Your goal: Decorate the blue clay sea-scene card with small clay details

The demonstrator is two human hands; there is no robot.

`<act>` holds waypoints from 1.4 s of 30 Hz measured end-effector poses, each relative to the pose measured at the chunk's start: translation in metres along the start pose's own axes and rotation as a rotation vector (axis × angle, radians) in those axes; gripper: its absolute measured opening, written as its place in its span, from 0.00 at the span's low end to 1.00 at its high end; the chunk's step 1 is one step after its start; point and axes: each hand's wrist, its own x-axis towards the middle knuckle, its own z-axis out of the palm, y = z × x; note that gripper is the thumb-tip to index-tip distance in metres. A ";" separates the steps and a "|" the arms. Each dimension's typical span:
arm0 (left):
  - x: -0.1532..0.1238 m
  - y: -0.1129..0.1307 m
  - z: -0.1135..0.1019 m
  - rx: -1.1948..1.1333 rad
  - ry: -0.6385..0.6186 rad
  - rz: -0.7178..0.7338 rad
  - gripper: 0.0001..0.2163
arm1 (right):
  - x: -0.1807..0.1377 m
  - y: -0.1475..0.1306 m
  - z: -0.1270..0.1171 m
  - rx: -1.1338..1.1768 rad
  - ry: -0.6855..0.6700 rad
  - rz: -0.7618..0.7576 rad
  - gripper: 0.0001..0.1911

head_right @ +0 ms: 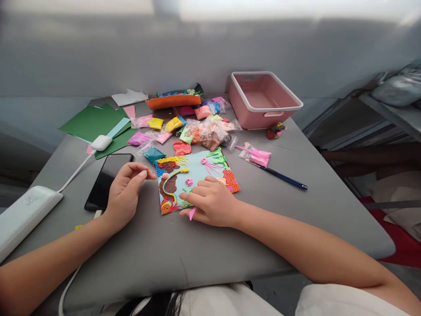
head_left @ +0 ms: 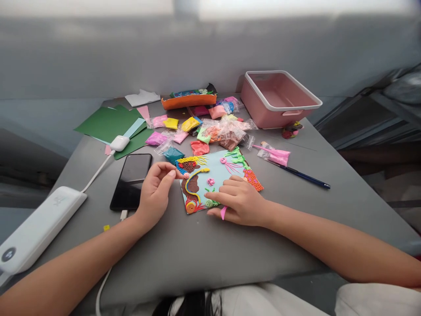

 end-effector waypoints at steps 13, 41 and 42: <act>0.010 0.026 -0.014 0.728 -0.411 0.175 0.17 | 0.019 0.017 -0.057 0.461 -0.036 0.805 0.18; -0.044 -0.018 -0.023 0.889 -0.453 0.349 0.24 | 0.033 0.051 -0.055 1.185 0.158 0.793 0.20; -0.046 -0.017 -0.023 0.889 -0.464 0.362 0.24 | 0.033 0.049 -0.054 1.180 0.174 0.794 0.22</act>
